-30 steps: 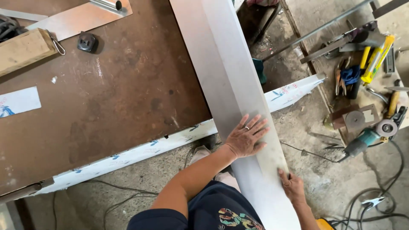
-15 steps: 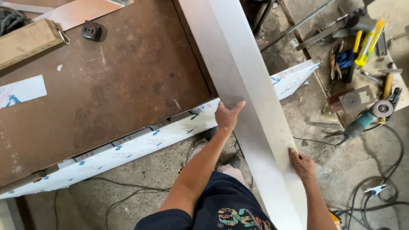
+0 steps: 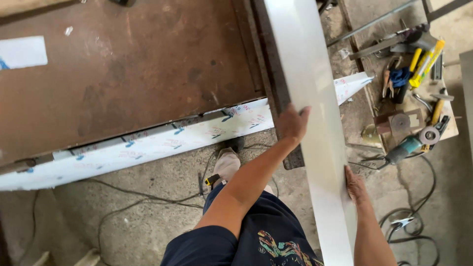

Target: The recorder is measuring, handling, and checking the fit of sheet metal and square-tube metal pieces on a workshop table.

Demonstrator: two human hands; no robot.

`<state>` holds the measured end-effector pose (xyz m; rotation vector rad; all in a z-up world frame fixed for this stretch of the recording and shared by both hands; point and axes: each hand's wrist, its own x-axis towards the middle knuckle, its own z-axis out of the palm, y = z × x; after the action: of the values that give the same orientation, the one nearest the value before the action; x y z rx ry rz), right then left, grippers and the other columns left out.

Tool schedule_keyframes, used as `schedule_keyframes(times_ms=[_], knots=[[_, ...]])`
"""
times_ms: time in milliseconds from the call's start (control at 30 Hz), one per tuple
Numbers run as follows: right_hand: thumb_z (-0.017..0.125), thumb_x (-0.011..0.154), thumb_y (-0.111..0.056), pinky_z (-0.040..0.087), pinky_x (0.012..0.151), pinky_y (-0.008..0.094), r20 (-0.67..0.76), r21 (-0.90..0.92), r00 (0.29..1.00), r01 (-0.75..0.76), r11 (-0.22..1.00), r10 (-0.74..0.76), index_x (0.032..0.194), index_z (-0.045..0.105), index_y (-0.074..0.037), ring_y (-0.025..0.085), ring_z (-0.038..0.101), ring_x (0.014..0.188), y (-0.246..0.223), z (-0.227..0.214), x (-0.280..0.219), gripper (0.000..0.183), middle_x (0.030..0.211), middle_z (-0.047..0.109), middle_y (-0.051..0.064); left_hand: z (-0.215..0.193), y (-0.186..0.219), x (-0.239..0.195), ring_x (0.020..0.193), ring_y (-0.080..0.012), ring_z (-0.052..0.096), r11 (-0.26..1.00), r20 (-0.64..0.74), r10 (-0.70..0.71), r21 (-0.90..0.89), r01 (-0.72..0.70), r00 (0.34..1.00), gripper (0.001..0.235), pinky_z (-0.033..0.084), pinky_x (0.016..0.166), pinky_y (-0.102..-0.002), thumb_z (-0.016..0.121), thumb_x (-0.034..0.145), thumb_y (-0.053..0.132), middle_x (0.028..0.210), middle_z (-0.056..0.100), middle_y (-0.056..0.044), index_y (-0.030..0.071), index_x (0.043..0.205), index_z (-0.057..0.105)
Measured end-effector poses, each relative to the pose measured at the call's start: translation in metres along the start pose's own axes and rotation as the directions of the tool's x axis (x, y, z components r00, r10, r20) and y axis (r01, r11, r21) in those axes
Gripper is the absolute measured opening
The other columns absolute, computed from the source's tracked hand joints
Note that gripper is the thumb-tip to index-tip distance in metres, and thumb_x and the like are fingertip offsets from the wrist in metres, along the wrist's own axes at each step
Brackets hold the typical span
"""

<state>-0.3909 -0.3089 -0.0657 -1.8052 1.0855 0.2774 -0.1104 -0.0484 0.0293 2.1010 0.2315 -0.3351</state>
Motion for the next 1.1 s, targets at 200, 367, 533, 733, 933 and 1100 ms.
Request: schedule_keyframes(times_ms=[200,367,533,733,933,1100], knots=[[0.047,0.107,-0.076,0.04,0.059,0.045,0.068,-0.086,0.964,-0.251,0.964,0.257,0.112,0.079,0.001,0.024,0.055,0.067,0.002,-0.024,0.003,0.083,0.086,0.066,0.014,0.016,0.034,-0.002,0.071,-0.0409,0.07,0.991,-0.073,0.121,-0.057,-0.125,0.99,0.041,0.054,0.063,-0.057,0.06,0.1,0.044,0.077,0.07,-0.02,0.004,0.1,0.059],[0.042,0.105,-0.065,0.051,0.07,0.039,0.189,0.075,0.938,-0.307,0.949,0.289,0.126,0.07,-0.008,0.016,0.066,0.08,-0.023,-0.036,-0.008,0.067,0.101,0.074,0.005,0.005,0.042,-0.002,0.073,-0.0422,0.071,0.99,0.057,0.089,-0.111,-0.082,0.994,0.042,0.055,0.066,-0.056,0.061,0.096,0.045,0.078,0.071,-0.021,0.003,0.104,0.063],[0.046,0.104,-0.068,0.046,0.065,0.037,0.165,0.038,0.943,-0.3,0.953,0.29,0.115,0.076,-0.01,0.015,0.059,0.074,-0.037,-0.029,-0.02,0.066,0.095,0.071,0.005,0.018,0.032,0.012,0.082,-0.0429,0.073,0.98,-0.06,0.191,-0.046,-0.194,0.98,0.044,0.058,0.072,-0.053,0.064,0.091,0.046,0.085,0.075,-0.023,0.005,0.105,0.068],[0.058,0.099,-0.066,0.055,0.072,0.033,0.141,0.094,0.979,-0.161,0.982,0.147,0.099,0.078,-0.007,0.012,0.068,0.075,-0.072,-0.003,-0.044,0.062,0.093,0.076,0.007,-0.008,-0.005,0.04,0.099,-0.0445,0.071,0.91,-0.243,0.391,-0.041,-0.412,0.888,0.056,0.056,0.088,-0.05,0.073,0.091,0.042,0.108,0.071,-0.03,-0.01,0.11,0.065],[0.063,0.089,-0.077,0.05,0.06,0.039,-0.072,-0.205,0.996,-0.061,0.977,0.047,0.071,0.071,-0.001,0.019,0.062,0.06,-0.093,0.044,-0.046,0.078,0.065,0.064,0.015,-0.063,-0.047,0.077,0.069,-0.0208,0.065,0.931,-0.105,0.232,-0.264,-0.252,0.967,0.044,0.054,0.067,-0.038,0.083,0.086,0.038,0.079,0.074,-0.012,-0.004,0.085,0.071],[0.063,0.085,-0.083,0.051,0.061,0.039,-0.106,-0.259,0.975,0.161,0.952,-0.194,0.069,0.07,0.002,0.022,0.063,0.058,-0.13,0.092,-0.021,0.087,0.06,0.063,0.015,-0.096,-0.067,0.13,0.071,-0.0157,0.06,0.927,0.005,0.002,-0.375,0.0,1.0,0.043,0.054,0.067,-0.034,0.083,0.091,0.035,0.081,0.072,-0.007,-0.005,0.085,0.069]])
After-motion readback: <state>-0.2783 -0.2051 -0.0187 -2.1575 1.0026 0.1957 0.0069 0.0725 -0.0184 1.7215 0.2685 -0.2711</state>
